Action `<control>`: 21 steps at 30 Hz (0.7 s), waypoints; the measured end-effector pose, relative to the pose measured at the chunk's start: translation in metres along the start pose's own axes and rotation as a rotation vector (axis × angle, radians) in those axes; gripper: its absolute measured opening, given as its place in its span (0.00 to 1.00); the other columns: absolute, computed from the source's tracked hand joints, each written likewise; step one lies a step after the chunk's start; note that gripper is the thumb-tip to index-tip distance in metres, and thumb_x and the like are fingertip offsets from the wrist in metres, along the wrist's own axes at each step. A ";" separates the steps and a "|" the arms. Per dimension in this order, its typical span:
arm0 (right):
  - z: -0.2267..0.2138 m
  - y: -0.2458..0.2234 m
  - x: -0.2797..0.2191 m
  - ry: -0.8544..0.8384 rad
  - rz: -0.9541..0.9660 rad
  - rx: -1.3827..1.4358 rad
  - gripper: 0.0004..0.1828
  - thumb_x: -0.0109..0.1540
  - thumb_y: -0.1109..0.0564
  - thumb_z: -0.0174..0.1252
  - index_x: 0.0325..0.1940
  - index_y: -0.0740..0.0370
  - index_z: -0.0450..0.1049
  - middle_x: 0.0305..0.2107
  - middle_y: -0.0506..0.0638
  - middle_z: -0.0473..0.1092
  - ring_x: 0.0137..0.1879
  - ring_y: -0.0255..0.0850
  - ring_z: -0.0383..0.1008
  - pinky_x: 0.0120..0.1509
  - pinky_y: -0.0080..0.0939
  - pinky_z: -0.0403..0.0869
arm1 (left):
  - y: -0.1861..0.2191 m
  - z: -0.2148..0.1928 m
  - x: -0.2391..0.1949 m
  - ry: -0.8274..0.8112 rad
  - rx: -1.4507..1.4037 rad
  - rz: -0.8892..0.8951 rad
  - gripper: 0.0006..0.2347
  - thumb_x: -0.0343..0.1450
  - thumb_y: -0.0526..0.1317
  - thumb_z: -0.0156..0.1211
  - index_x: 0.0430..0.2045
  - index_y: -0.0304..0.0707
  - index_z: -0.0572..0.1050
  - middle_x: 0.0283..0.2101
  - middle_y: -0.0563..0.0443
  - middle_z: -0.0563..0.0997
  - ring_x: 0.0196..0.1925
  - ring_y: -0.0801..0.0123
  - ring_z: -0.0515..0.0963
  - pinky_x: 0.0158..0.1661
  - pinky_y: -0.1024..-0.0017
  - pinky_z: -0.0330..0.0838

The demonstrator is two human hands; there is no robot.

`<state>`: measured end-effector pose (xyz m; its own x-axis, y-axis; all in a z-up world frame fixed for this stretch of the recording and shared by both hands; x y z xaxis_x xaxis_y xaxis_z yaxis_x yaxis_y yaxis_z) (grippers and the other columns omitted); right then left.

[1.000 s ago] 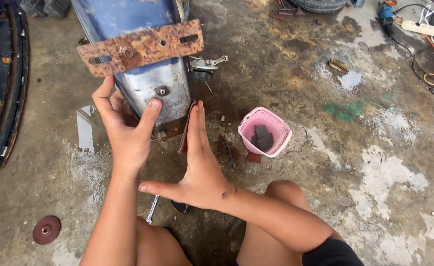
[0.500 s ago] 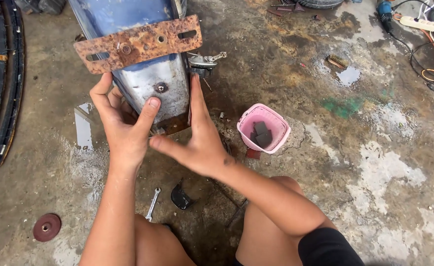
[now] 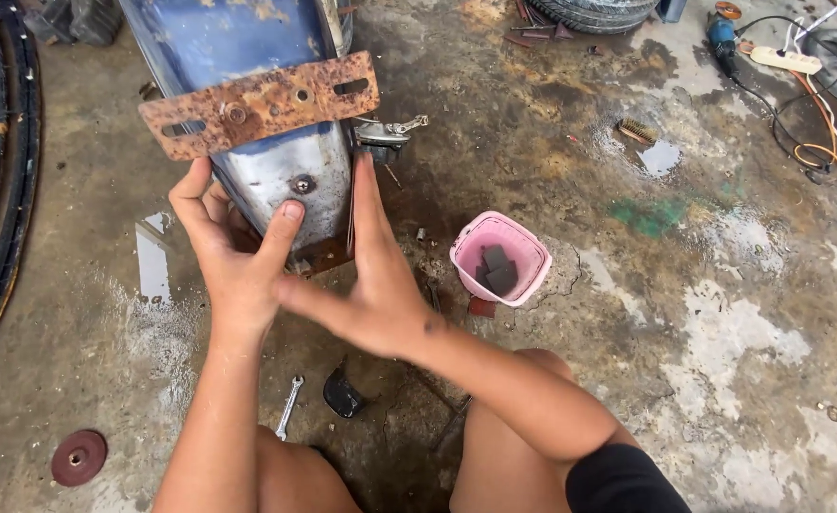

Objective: The person sits on the floor and uses a sanding block to sand the surface of a rusty metal part attached to a blue vehicle. They repeatedly rub the sanding block against the metal surface to remove rust and smooth the area.

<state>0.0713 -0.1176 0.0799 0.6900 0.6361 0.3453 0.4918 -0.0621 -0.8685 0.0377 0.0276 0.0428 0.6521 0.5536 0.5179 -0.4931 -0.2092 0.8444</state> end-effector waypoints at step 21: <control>-0.015 -0.014 0.037 0.054 0.003 -0.057 0.64 0.54 0.27 0.47 0.76 0.74 0.31 0.76 0.69 0.35 0.82 0.58 0.33 0.82 0.57 0.39 | -0.020 -0.010 -0.002 0.009 0.053 -0.012 0.28 0.77 0.26 0.59 0.67 0.51 0.52 0.58 0.43 0.69 0.47 0.73 0.71 0.51 0.73 0.70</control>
<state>0.0976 -0.1053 0.1104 0.7189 0.5932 0.3624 0.5176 -0.1087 -0.8487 0.0405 0.0392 0.0233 0.6525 0.5636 0.5066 -0.4541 -0.2444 0.8568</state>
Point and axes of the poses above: each hand's wrist, its own x-axis towards the middle knuckle, its own z-axis out of the palm, y = z × x, the point moved 7 cm from there along x, towards the middle knuckle
